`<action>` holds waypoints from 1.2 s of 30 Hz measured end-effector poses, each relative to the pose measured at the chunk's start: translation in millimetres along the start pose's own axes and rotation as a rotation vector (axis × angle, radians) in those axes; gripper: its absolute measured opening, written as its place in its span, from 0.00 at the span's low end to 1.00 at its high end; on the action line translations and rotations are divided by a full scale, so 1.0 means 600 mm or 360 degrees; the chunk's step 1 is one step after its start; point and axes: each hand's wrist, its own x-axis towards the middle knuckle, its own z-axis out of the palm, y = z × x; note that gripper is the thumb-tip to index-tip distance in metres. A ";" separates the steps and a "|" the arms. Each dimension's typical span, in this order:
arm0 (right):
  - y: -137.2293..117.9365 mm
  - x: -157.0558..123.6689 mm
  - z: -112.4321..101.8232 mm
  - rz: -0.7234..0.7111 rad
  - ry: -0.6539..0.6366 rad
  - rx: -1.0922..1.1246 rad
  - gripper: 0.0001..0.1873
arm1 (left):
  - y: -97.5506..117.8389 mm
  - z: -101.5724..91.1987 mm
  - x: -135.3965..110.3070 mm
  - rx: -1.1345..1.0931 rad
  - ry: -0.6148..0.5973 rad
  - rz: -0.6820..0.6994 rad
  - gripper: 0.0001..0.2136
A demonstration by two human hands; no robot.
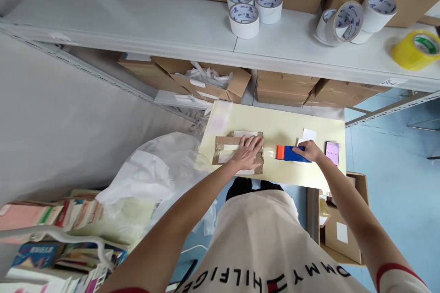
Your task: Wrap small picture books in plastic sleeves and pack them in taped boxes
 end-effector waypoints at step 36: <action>-0.107 0.008 0.179 0.0230 0.0271 0.0020 0.42 | -0.090 0.063 -0.187 -0.1102 0.1001 -0.1623 0.43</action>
